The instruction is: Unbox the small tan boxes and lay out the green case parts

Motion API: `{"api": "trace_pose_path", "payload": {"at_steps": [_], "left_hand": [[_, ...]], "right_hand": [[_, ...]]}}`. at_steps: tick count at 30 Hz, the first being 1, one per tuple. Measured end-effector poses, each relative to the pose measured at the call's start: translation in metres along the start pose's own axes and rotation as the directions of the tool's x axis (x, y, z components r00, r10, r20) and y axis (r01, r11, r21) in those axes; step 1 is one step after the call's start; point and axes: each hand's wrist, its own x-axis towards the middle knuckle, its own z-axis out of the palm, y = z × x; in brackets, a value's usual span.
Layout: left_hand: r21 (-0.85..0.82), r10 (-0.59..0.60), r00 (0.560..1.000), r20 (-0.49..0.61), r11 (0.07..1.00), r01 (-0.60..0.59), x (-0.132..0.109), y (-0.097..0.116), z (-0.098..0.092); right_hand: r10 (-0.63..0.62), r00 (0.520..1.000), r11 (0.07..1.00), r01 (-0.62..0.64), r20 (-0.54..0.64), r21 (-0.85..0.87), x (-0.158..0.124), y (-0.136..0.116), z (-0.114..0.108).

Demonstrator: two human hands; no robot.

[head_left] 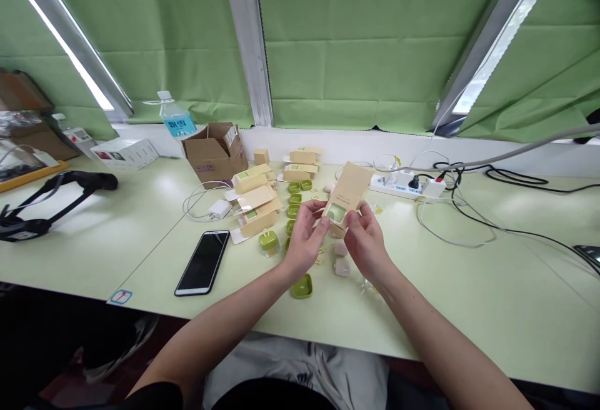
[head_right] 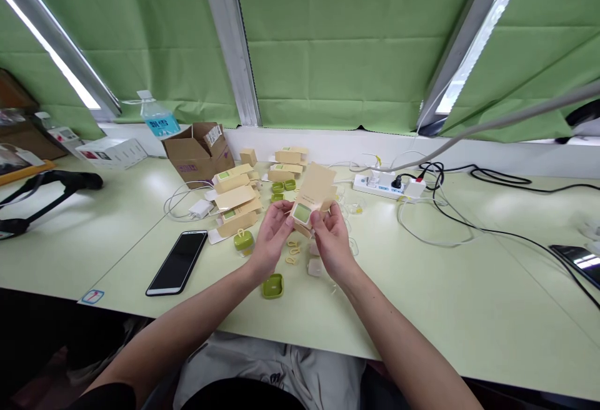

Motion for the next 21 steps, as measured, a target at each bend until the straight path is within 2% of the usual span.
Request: {"api": "trace_pose_path", "payload": {"at_steps": [3, 7, 9, 11, 14, 17, 21], "left_hand": [[0.188, 0.109, 0.992, -0.070, 0.978, -0.094, 0.000, -0.005, -0.003], [0.429, 0.209, 0.978, -0.027, 0.886, -0.177, -0.004, -0.006, -0.006], [0.583, 0.315, 0.949, 0.022, 0.766, -0.268, -0.006, -0.003, -0.007], [0.717, 0.434, 0.895, 0.102, 0.591, -0.369, -0.008, 0.000, -0.009], [0.805, 0.504, 0.833, 0.228, 0.384, -0.453, -0.008, 0.003, -0.013], [0.834, 0.489, 0.835, 0.252, 0.328, -0.443, -0.005, 0.004, -0.016], [0.852, 0.474, 0.856, 0.209, 0.340, -0.397, -0.001, 0.005, -0.017]], "right_hand": [[0.033, 0.999, 0.999, -0.031, -0.041, 0.042, 0.003, 0.002, -0.003], [0.065, 0.995, 0.994, -0.058, -0.082, 0.088, 0.005, 0.001, -0.005], [0.062, 0.994, 0.994, -0.053, -0.090, 0.096, 0.005, -0.001, -0.005], [0.067, 0.995, 0.994, -0.060, -0.080, 0.092, 0.005, -0.002, -0.004], [0.090, 0.993, 0.993, -0.083, -0.077, 0.087, 0.006, -0.003, -0.004], [0.112, 0.983, 0.990, -0.098, -0.146, 0.101, 0.007, -0.001, -0.008], [0.116, 0.978, 0.991, -0.102, -0.176, 0.085, 0.007, 0.000, -0.011]]}}
